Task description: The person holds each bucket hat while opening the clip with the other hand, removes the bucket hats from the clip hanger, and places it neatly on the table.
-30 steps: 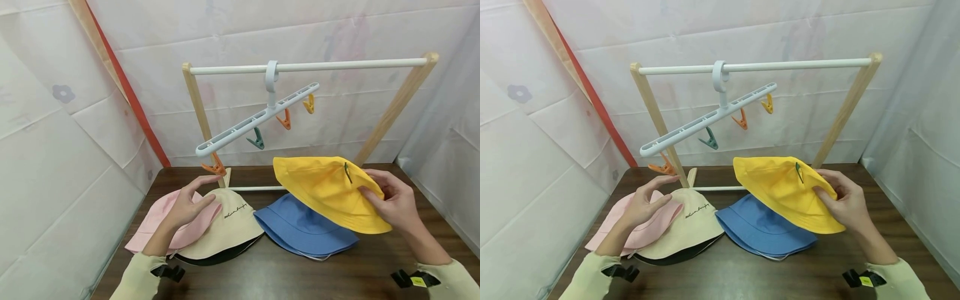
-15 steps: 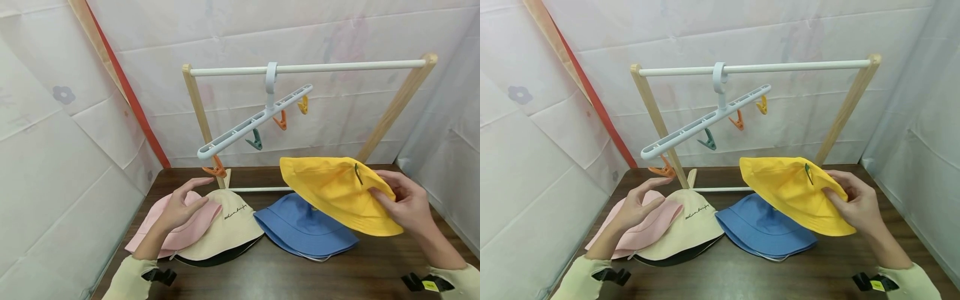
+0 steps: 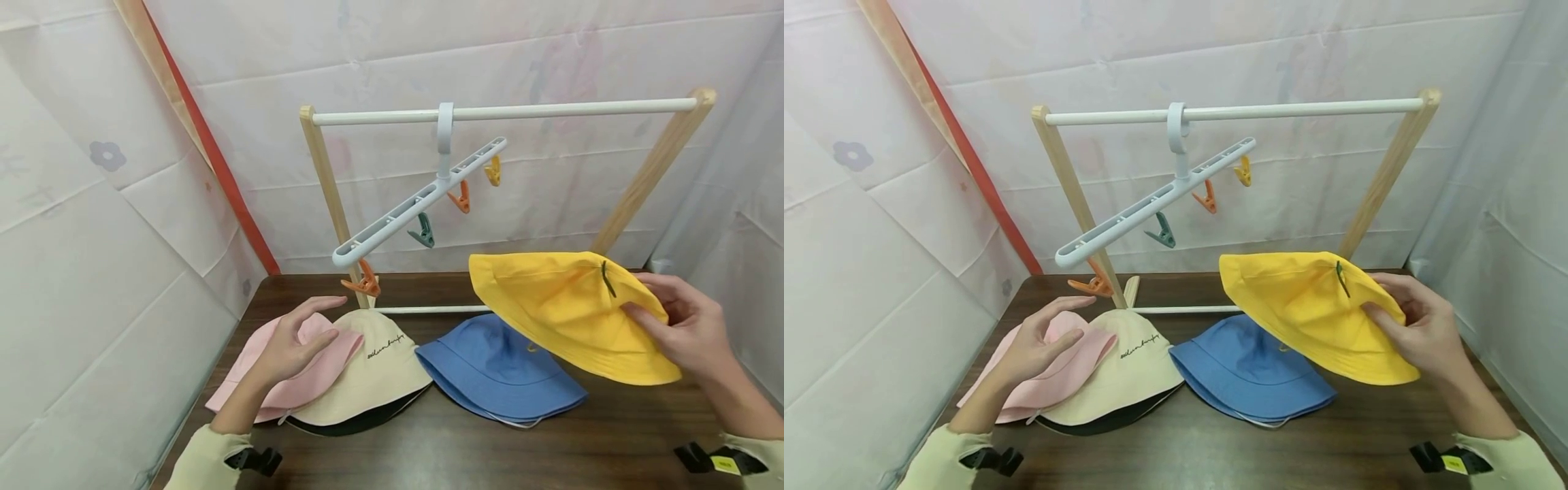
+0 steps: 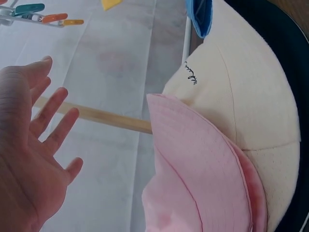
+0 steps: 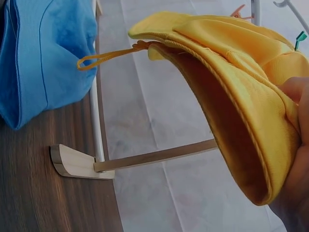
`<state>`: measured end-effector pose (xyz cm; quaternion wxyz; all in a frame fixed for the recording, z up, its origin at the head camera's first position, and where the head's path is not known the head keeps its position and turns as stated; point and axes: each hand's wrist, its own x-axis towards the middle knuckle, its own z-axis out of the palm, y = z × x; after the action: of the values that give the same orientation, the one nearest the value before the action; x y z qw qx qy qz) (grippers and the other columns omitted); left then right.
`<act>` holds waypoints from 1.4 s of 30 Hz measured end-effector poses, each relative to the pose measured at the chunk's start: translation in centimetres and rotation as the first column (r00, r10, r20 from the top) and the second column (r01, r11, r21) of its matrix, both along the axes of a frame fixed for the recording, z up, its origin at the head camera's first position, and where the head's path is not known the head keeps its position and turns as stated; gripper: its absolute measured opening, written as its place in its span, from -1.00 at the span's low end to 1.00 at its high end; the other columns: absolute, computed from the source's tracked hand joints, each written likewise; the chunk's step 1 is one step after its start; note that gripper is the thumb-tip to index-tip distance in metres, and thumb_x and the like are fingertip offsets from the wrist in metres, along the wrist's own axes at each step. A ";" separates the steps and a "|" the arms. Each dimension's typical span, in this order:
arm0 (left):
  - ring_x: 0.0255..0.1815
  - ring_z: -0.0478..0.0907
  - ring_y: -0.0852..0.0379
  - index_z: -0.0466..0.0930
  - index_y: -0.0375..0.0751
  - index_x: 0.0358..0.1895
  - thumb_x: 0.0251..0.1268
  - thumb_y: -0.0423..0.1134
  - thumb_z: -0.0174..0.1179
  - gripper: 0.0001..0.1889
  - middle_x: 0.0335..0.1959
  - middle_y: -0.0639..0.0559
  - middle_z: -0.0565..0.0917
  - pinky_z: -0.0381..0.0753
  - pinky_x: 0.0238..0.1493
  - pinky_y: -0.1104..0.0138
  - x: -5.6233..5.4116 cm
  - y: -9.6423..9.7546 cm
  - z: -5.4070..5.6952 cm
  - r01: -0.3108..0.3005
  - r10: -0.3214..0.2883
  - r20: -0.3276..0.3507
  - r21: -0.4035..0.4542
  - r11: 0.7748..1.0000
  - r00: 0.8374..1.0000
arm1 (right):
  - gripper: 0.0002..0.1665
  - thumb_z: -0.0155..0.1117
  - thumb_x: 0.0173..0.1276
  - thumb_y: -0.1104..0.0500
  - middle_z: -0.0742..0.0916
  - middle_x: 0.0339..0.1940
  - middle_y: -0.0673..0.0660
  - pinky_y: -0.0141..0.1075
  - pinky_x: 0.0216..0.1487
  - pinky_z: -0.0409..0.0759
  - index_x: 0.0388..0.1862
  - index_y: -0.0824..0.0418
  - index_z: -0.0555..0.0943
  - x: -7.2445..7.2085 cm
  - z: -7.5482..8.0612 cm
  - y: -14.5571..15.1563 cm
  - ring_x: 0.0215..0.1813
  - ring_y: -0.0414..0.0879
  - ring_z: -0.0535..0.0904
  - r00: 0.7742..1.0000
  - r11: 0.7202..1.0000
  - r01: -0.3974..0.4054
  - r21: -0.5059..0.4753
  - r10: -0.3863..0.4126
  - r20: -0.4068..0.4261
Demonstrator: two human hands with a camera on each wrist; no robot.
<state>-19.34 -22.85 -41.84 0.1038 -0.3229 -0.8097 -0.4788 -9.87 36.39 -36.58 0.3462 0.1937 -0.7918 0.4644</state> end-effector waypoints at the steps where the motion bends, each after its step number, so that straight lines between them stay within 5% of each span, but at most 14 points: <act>1: 0.56 0.53 0.50 0.67 -0.18 0.48 0.45 -0.48 0.43 -0.44 0.44 -0.17 0.76 0.31 0.62 0.58 0.0 -0.1 0.0 -0.001 0.001 -0.002 -0.001 1.000 1.000 | -0.46 0.41 0.22 0.77 0.90 0.02 -0.36 -0.68 -0.26 0.67 0.22 0.73 0.62 0.0 0.0 0.1 -0.25 -0.53 0.81 1.000 1.000 0.013 0.015 -0.013 0.002; 13: 0.55 0.55 0.46 0.68 -0.12 0.48 0.44 -0.50 0.43 -0.43 0.43 -0.14 0.76 0.33 0.62 0.57 -0.1 -0.1 -0.2 0.007 -0.007 -0.010 0.004 1.000 1.000 | -0.35 0.37 0.18 0.82 0.90 -0.06 -0.34 -0.64 -0.35 0.66 0.26 0.52 0.72 0.2 -0.1 0.9 -0.36 -0.48 0.78 0.993 0.997 0.070 0.019 -0.072 0.095; 28: 0.53 0.53 0.51 0.68 -0.16 0.48 0.37 -0.57 0.43 -0.38 0.41 -0.24 0.75 0.33 0.60 0.61 0.1 -1.6 0.4 -0.002 0.003 -0.036 0.027 1.000 0.999 | -0.26 0.27 0.29 0.82 0.94 -0.03 -0.20 -0.52 -0.46 0.68 0.31 0.28 0.75 0.6 -0.9 3.4 -0.41 -0.33 0.80 0.967 0.986 -0.132 -0.099 0.151 0.207; 34: 0.52 0.55 0.51 0.68 -0.15 0.48 0.39 -0.56 0.44 -0.39 0.40 -0.26 0.76 0.34 0.59 0.62 0.2 -2.0 0.4 -0.013 0.014 -0.038 0.026 1.000 0.999 | -0.19 0.25 0.32 0.81 0.93 -0.06 -0.23 -0.48 -0.50 0.68 0.34 0.13 0.75 0.9 -1.4 4.0 -0.42 -0.33 0.80 0.953 0.987 -0.146 -0.073 0.160 0.256; 42: 0.52 0.54 0.52 0.67 -0.10 0.49 0.40 -0.56 0.43 -0.38 0.41 -0.09 0.77 0.34 0.56 0.64 0.6 -2.9 -0.1 -0.052 0.052 -0.039 0.013 0.999 0.998 | -0.15 0.21 0.29 0.85 0.93 -0.07 -0.17 -0.44 -0.53 0.67 0.33 0.14 0.76 1.5 -2.4 4.7 -0.41 -0.29 0.81 0.919 0.964 -0.223 -0.145 0.257 0.298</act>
<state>-18.79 -25.74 -41.94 0.1341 -0.3105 -0.8128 -0.4744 -8.33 41.05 -38.96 0.1661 0.1941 -0.7808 0.5702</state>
